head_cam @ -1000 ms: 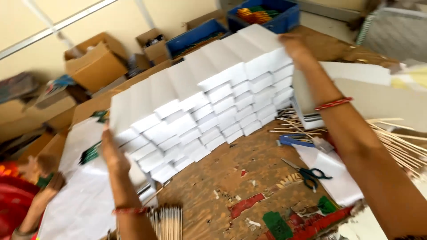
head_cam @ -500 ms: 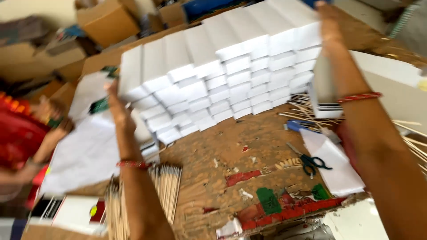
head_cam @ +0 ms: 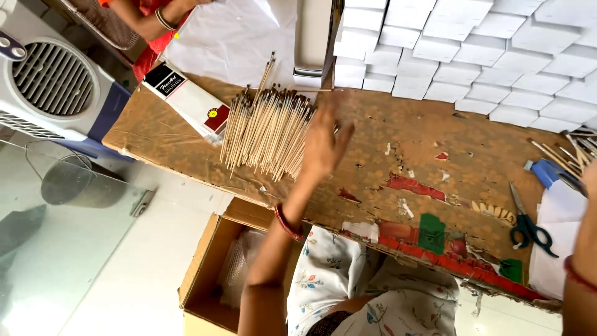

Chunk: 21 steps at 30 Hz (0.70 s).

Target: The person gathers bundles of sticks by hand, wraps them in bubble wrap, and inserts the bundles into white cardboard boxes. They use a tape dispenser to seal the boxes and handle loose sticks on the table.

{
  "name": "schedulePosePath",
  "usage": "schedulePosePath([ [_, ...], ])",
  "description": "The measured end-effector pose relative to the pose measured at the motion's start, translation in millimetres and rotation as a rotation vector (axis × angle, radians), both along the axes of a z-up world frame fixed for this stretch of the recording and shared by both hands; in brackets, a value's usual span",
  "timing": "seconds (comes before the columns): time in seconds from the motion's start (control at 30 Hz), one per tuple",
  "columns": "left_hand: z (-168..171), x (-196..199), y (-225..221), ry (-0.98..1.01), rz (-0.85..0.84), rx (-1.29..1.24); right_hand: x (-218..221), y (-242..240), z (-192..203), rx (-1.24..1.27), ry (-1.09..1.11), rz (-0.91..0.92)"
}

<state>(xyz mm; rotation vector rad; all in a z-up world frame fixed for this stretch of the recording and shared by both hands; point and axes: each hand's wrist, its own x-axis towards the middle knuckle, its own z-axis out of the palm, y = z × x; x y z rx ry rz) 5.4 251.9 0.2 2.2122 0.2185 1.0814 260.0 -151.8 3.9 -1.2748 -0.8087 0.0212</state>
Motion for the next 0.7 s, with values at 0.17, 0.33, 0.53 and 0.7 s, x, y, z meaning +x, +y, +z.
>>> schedulePosePath([
  [0.17, -57, -35, -59, 0.545, 0.239, 0.271, -188, 93, 37, -0.005, -0.080, 0.563],
  [0.33, -72, -43, -1, 0.694, 0.591, 0.729, -252, 79, 87, -0.029, -0.030, 0.917],
  [0.53, -123, -57, 81, 0.686, 0.666, 0.747, -231, 34, 91, -0.294, -0.367, 0.554],
  [0.7, -112, -51, 84, 0.677, 0.541, 0.549, -149, -1, 32, -1.041, -0.244, -0.620],
])
